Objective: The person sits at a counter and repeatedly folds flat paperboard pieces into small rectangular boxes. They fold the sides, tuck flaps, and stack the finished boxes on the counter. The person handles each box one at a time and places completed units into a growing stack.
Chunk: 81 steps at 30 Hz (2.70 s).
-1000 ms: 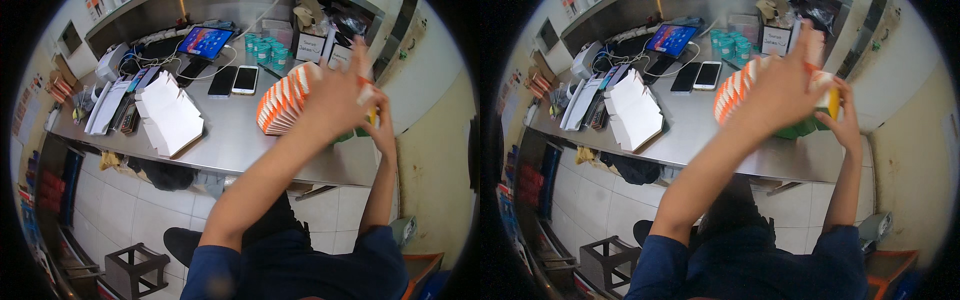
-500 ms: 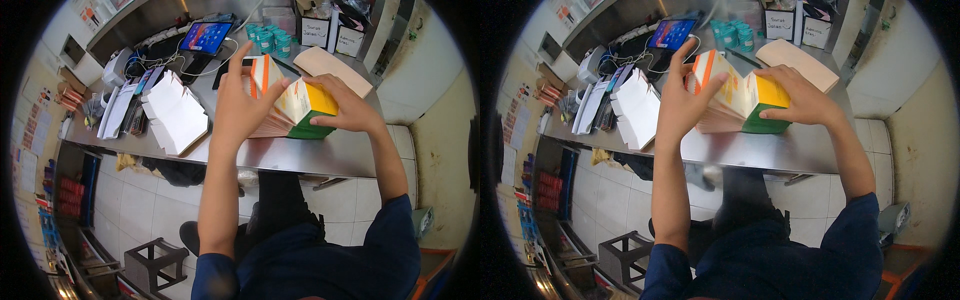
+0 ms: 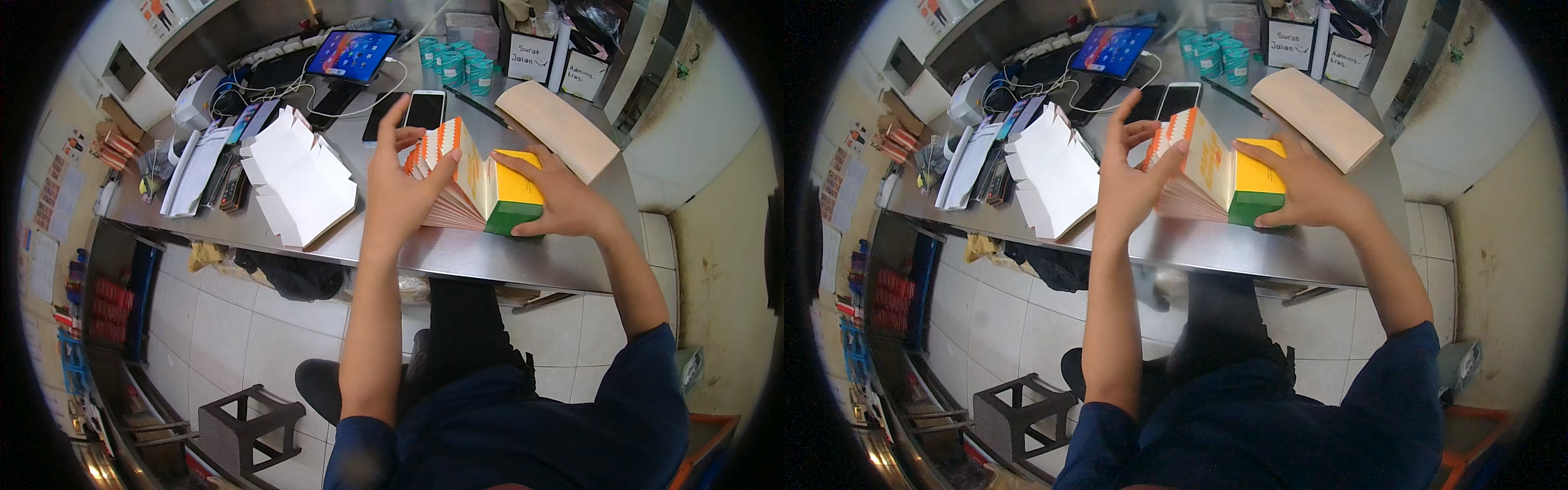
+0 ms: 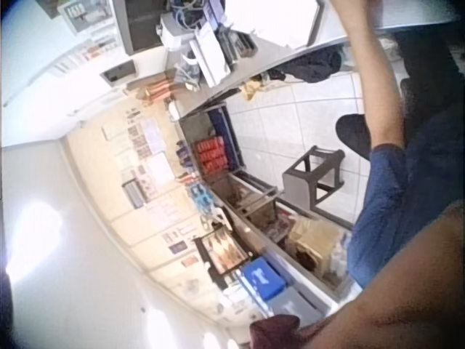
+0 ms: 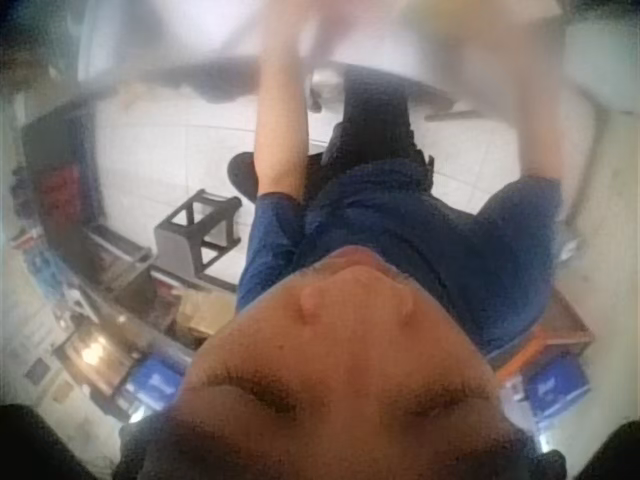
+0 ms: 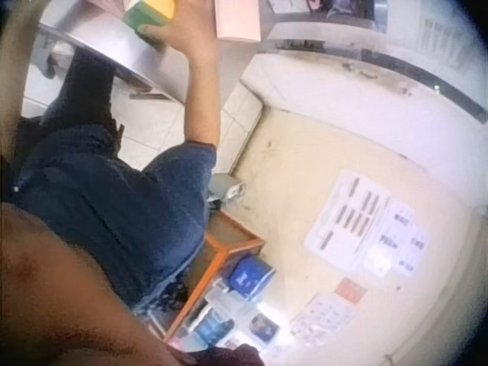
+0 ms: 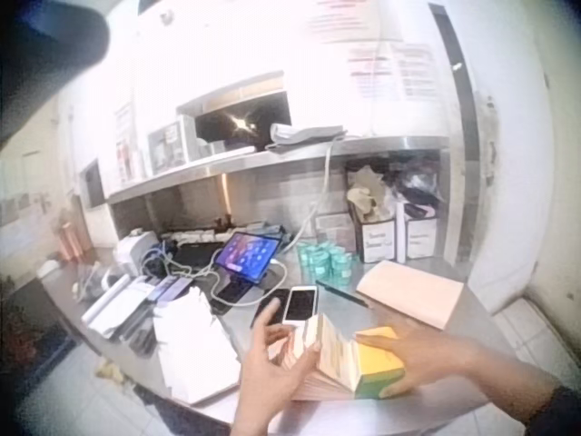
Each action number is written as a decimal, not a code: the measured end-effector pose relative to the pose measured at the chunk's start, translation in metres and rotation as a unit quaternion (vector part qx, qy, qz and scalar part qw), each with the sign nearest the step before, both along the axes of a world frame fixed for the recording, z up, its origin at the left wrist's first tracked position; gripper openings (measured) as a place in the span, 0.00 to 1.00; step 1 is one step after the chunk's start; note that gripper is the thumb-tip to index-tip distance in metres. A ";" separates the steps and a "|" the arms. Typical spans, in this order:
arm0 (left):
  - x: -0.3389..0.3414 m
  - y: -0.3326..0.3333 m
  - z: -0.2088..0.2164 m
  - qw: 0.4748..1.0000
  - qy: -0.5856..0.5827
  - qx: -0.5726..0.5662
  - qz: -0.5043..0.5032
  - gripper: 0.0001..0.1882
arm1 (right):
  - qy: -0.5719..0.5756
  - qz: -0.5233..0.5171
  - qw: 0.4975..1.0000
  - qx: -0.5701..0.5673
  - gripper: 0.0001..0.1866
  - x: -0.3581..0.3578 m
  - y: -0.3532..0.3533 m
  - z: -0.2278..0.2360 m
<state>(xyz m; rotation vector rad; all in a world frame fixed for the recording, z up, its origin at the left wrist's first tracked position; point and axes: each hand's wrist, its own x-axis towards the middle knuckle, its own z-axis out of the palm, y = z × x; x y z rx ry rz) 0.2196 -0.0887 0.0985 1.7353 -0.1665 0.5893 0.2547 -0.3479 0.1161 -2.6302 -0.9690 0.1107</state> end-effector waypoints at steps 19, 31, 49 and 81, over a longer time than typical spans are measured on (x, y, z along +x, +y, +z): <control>0.011 -0.003 -0.034 0.963 -0.120 0.240 -0.022 0.28 | -0.023 -0.112 0.987 -0.117 0.31 -0.011 -0.042 0.042; -0.043 0.200 -0.002 0.856 0.319 0.404 0.039 0.28 | -0.298 -0.011 0.948 0.114 0.28 -0.051 -0.011 0.053; -0.174 0.095 0.053 0.849 -0.277 -0.018 0.450 0.19 | -0.090 0.308 0.880 0.350 0.42 -0.072 0.112 -0.011; -0.168 0.098 -0.129 0.901 -0.030 -0.362 0.236 0.08 | 0.403 0.235 0.791 0.395 0.07 -0.069 0.252 -0.094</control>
